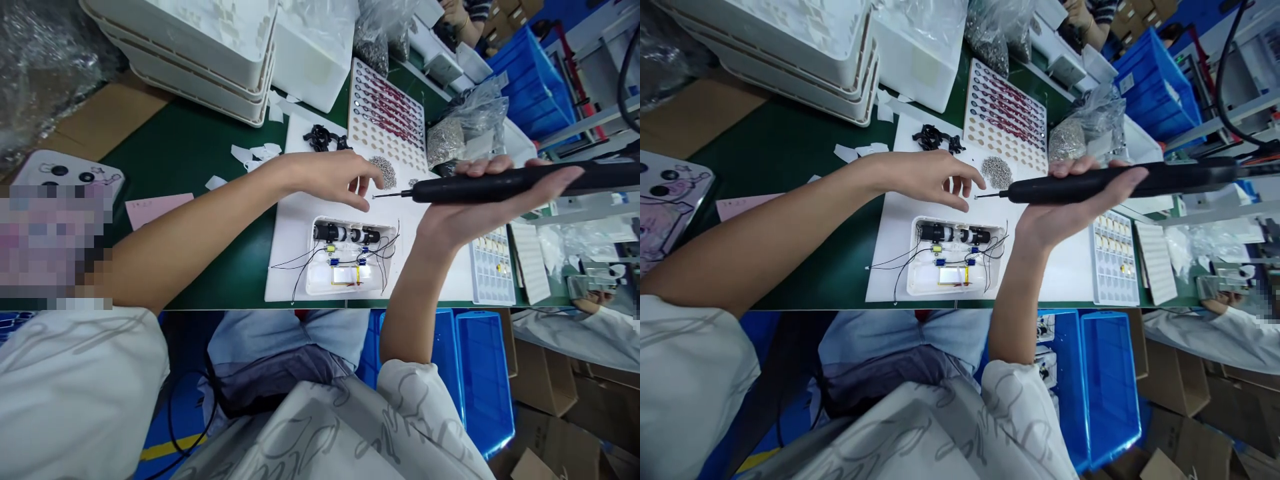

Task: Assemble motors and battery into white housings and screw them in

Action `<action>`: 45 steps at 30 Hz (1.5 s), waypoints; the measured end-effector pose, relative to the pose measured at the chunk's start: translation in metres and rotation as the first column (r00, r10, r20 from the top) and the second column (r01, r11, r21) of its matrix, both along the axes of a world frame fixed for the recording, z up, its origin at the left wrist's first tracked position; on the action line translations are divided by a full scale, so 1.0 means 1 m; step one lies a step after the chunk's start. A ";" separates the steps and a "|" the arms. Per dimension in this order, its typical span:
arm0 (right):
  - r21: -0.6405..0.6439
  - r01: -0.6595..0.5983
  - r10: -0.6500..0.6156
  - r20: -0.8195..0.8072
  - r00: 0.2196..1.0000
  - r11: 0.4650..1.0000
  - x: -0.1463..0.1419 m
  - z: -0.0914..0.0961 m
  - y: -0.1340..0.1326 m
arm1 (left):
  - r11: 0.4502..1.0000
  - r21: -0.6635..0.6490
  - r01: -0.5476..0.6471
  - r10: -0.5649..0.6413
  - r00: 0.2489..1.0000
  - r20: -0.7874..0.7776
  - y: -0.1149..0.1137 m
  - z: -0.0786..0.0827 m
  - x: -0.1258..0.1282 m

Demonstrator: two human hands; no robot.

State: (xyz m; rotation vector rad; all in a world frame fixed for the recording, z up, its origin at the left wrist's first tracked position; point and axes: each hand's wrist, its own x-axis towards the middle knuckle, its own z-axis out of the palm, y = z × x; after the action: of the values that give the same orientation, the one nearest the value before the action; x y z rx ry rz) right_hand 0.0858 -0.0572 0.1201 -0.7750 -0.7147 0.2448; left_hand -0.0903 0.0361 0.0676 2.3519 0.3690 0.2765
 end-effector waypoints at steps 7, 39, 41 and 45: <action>0.077 0.043 -0.040 -0.035 0.999 0.996 -0.010 0.036 -0.036 | 0.999 -0.004 0.049 -0.047 0.972 0.229 -0.023 0.013 0.005; 0.286 0.011 -0.024 0.042 0.999 0.958 0.008 0.027 -0.048 | 0.998 -0.045 0.037 -0.007 0.839 0.544 -0.039 -0.004 0.020; 0.294 0.003 -0.021 0.057 0.998 0.956 0.009 0.026 -0.048 | 0.999 -0.034 0.032 -0.008 0.838 0.546 -0.040 -0.004 0.019; 0.288 -0.065 0.021 0.153 0.988 0.955 0.014 0.024 -0.051 | 0.999 -0.026 0.022 -0.004 0.841 0.541 -0.041 -0.003 0.019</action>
State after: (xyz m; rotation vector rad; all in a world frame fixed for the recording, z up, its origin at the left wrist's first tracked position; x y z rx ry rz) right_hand 0.0998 -0.1080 0.1443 -0.4978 -0.8871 0.1166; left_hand -0.0714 -0.0045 0.0642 2.1249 0.0770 0.8989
